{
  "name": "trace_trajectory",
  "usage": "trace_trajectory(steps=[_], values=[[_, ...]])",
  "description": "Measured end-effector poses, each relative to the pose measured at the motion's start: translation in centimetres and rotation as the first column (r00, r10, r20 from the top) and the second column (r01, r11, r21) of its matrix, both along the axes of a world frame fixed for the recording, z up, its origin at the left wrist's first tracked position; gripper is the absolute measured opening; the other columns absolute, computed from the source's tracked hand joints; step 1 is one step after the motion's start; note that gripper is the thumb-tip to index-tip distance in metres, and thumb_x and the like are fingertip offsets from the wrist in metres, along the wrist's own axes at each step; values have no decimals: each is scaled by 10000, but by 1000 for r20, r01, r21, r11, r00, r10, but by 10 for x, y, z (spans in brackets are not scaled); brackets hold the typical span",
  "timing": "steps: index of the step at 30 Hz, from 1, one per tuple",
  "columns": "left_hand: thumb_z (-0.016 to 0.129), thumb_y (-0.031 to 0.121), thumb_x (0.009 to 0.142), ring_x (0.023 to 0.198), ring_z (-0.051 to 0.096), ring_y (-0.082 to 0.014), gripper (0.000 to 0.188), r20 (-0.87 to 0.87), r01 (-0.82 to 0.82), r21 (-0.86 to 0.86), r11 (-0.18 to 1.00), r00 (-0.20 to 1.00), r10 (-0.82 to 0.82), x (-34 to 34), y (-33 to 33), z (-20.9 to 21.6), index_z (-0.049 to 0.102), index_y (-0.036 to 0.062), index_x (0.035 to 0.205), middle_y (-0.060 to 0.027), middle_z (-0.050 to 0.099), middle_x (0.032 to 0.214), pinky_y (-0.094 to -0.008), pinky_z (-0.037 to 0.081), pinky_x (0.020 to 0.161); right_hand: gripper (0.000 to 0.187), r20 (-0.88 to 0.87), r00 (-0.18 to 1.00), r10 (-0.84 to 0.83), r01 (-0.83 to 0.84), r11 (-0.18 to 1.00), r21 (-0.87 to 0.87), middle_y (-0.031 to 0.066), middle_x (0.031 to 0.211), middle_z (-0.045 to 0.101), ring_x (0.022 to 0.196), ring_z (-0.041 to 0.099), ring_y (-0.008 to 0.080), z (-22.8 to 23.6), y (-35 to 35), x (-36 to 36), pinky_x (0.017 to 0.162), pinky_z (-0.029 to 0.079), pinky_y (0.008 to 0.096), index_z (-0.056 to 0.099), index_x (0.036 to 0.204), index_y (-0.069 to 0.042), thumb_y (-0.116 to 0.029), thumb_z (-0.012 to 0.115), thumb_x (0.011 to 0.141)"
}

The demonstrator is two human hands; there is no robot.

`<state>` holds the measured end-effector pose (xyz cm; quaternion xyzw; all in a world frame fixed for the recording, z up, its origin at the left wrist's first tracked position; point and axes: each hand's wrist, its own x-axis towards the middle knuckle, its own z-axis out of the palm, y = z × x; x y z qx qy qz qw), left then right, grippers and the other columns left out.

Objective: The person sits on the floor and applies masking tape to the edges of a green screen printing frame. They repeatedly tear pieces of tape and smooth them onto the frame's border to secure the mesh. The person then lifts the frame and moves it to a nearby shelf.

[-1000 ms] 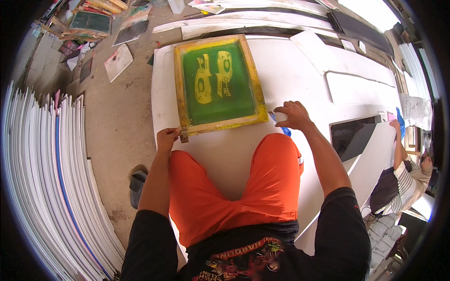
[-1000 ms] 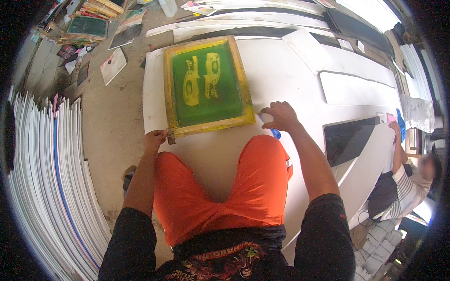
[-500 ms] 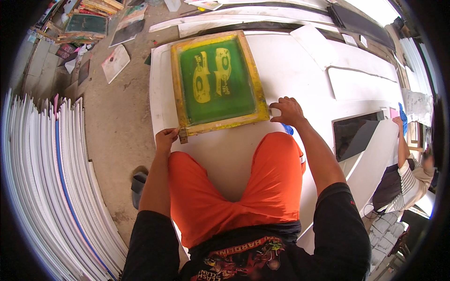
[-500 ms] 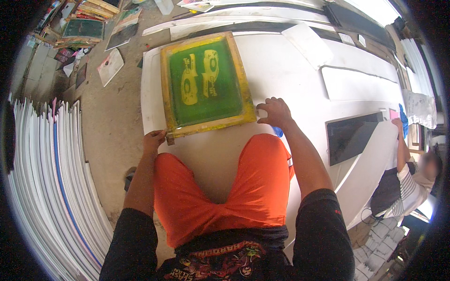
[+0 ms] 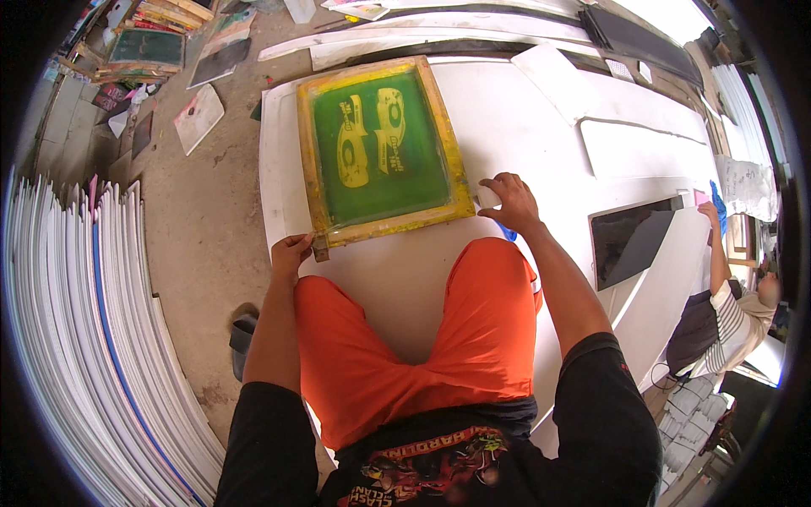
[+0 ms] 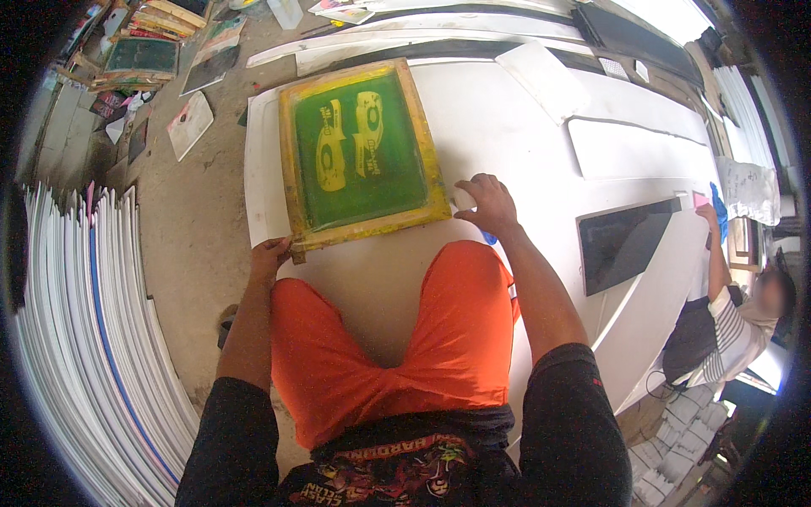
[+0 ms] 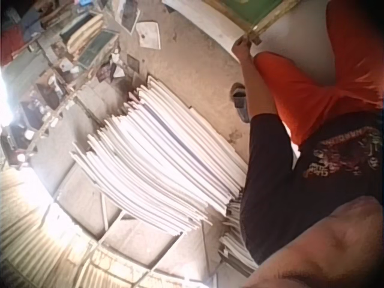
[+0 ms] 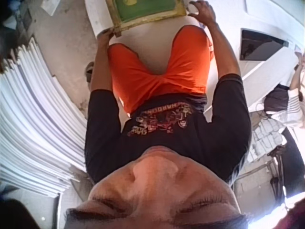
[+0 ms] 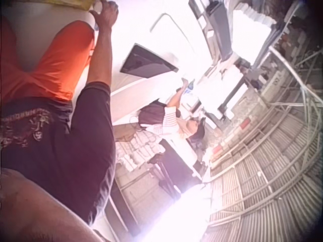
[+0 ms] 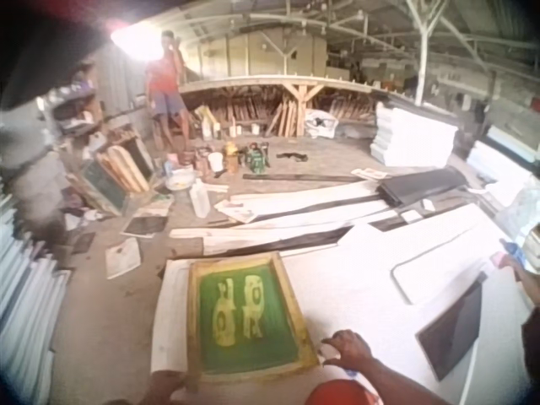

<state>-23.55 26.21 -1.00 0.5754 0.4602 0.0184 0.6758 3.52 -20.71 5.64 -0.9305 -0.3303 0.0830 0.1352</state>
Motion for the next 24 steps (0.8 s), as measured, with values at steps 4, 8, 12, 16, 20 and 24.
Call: trace_trajectory(steps=[4, 8, 12, 16, 20, 24], values=[[839, 165, 895, 776, 665, -134, 274, 3, 24, 81, 996, 1000, -24, 1, 0, 2, 726, -45, 1030, -56, 719, 908, -269, 580, 738, 721, 13, 1000, 21, -21, 1000, -17, 81, 1257, 609, 1255, 557, 280, 1, 7, 8, 1069, 476, 448, 644, 1365, -259, -365, 916, 706], [834, 151, 898, 780, 669, -134, 255, -11, 19, 80, 997, 1000, -18, 4, -5, 6, 728, -44, 1025, -58, 722, 910, -269, 582, 743, 826, 0, 999, -37, 37, 999, -11, 104, 1320, 596, 1307, 541, 293, -6, 8, 4, 1094, 470, 460, 570, 1448, -285, -370, 918, 704], [830, 147, 902, 781, 669, -134, 251, -16, 6, 66, 998, 1000, -5, 0, -1, 5, 727, -46, 1026, -56, 720, 910, -269, 582, 747, 908, 80, 985, -156, 146, 982, 119, 139, 1318, 595, 1307, 549, 312, 4, 3, -9, 1082, 479, 467, 508, 1476, -250, -414, 928, 687], [829, 145, 903, 787, 668, -134, 254, 0, 4, 39, 999, 1000, -4, 0, -1, 4, 727, -48, 1034, -54, 717, 910, -268, 583, 755, 833, -221, 862, -456, 489, 863, 127, 172, 1245, 621, 1234, 595, 341, -19, -34, -22, 1004, 516, 462, 540, 1349, -162, -474, 926, 680], [830, 142, 901, 775, 664, -131, 262, 24, 2, 14, 1000, 1000, -2, 4, -5, 7, 728, -52, 1046, -54, 718, 911, -267, 581, 746, 561, -178, 931, -318, 292, 943, -159, 149, 1167, 668, 1090, 664, 363, -49, -70, -29, 911, 543, 484, 603, 1196, -104, -439, 839, 813], [827, 145, 904, 778, 664, -130, 263, 12, 6, 36, 999, 1000, -7, 3, -5, 11, 728, -53, 1046, -54, 719, 913, -266, 580, 736, 433, -318, 873, -370, 275, 911, -307, 143, 1051, 734, 1011, 709, 353, -29, -86, -27, 872, 558, 478, 623, 1172, -107, -330, 804, 848]])
